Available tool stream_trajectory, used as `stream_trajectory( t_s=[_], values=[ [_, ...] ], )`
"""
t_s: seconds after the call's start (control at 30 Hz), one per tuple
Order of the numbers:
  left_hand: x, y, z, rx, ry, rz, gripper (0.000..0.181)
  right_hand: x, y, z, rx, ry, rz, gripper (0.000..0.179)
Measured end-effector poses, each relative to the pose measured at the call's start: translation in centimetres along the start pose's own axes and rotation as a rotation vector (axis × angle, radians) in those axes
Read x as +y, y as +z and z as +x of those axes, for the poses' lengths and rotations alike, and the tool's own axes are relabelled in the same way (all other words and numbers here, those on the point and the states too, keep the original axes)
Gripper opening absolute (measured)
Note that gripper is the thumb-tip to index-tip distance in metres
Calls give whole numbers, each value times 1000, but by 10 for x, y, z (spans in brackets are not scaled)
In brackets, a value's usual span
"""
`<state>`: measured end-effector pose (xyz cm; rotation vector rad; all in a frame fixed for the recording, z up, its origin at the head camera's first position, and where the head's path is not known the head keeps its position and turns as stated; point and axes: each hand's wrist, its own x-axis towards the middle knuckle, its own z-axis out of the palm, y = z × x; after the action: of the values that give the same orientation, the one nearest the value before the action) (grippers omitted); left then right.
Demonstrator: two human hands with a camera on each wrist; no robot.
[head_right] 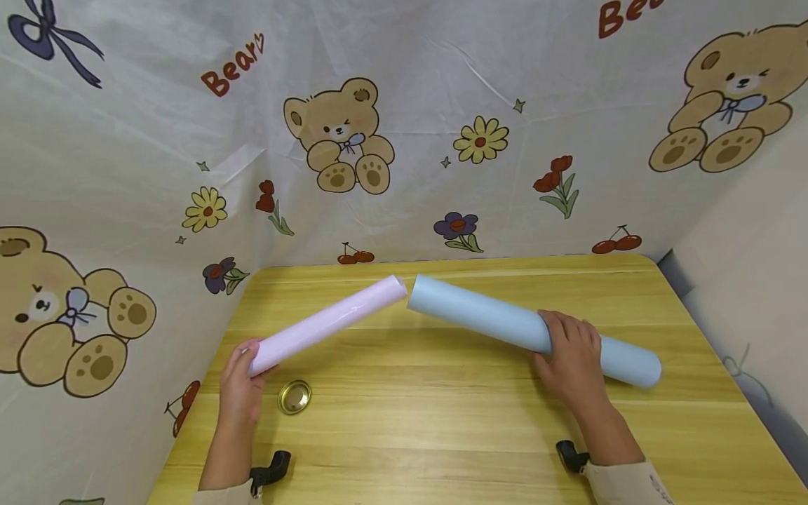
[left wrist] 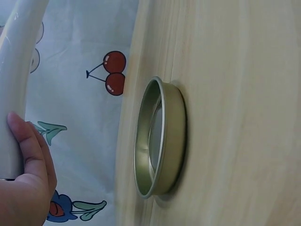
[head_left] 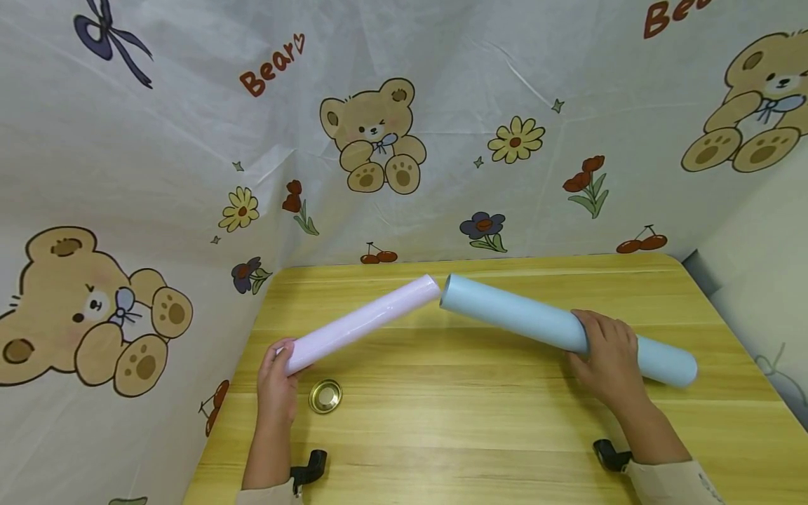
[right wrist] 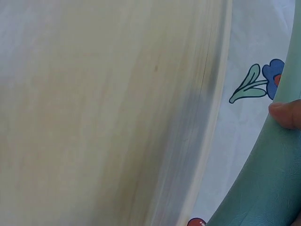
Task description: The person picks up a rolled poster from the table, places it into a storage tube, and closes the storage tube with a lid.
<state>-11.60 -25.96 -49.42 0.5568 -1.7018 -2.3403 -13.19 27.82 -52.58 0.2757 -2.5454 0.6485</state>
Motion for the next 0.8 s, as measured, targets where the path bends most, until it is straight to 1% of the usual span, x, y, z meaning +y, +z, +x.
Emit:
stream_trajectory(
  t_s=[0.4,0.63,0.8],
  values=[
    [-3,-1,1,-56,-4,25,26,-1,-1,0,21,-28,29,85],
    [-4,-1,1,-83,-12,49,23,-1,-1,1,30,-55,34,86],
    [-3,-1,1,-81,-12,50,33,-1,-1,0,36,-69,34,85]
  ],
)
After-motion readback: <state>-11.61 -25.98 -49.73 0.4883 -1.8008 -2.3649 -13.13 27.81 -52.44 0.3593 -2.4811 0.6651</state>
